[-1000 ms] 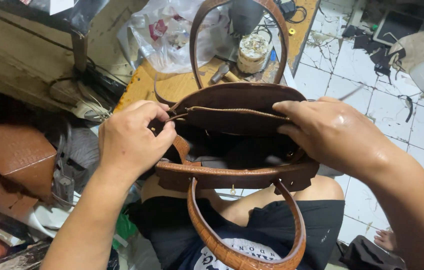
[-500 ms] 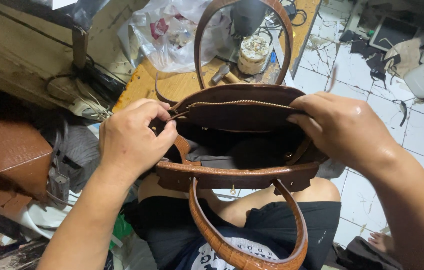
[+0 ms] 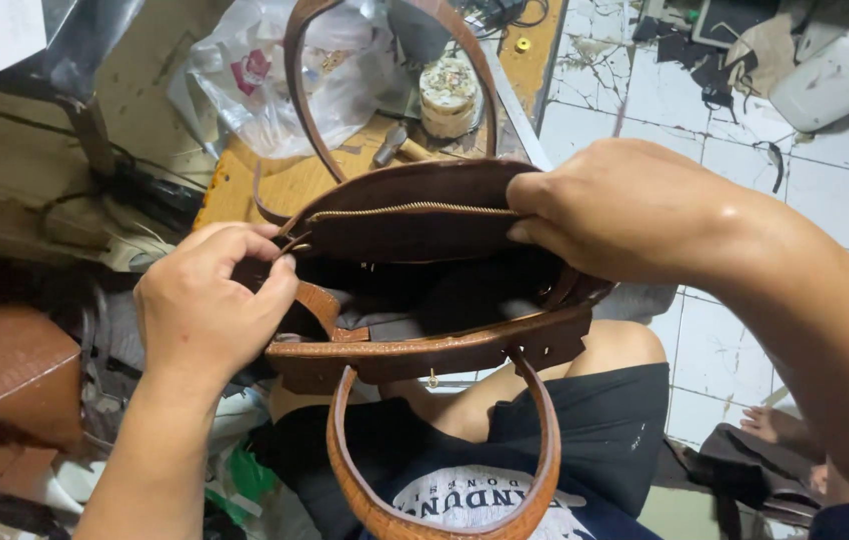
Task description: Inspecting the interior, zipper, and handles of a brown leather handbag for quality control
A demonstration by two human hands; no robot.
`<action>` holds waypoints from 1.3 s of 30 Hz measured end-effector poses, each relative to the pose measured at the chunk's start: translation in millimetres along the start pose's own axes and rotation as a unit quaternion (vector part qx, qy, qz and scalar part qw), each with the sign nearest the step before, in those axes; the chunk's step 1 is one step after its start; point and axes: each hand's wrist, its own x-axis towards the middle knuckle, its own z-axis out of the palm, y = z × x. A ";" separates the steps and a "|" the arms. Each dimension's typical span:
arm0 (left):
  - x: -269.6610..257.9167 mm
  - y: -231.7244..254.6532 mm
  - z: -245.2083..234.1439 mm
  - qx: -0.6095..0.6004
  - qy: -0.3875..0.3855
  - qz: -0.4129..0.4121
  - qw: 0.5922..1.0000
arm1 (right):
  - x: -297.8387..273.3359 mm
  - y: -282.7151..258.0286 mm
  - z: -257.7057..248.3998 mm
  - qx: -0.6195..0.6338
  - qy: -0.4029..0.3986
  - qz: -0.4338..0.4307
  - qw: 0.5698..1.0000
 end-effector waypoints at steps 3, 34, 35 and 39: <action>0.0 1.0 -0.7 0.006 0.002 0.002 1.000 | 4.5 -1.8 1.7 -0.042 -0.017 0.056 0.997; 0.3 0.3 4.9 -0.036 0.027 0.015 0.999 | 8.9 24.3 5.6 0.078 0.073 -0.026 0.994; -1.2 -0.3 4.3 -0.047 0.038 0.027 0.998 | 11.9 26.0 8.0 0.074 0.082 -0.053 0.992; -0.4 1.8 5.5 -0.030 0.056 0.019 0.998 | 9.6 0.6 8.1 0.004 0.049 0.020 0.999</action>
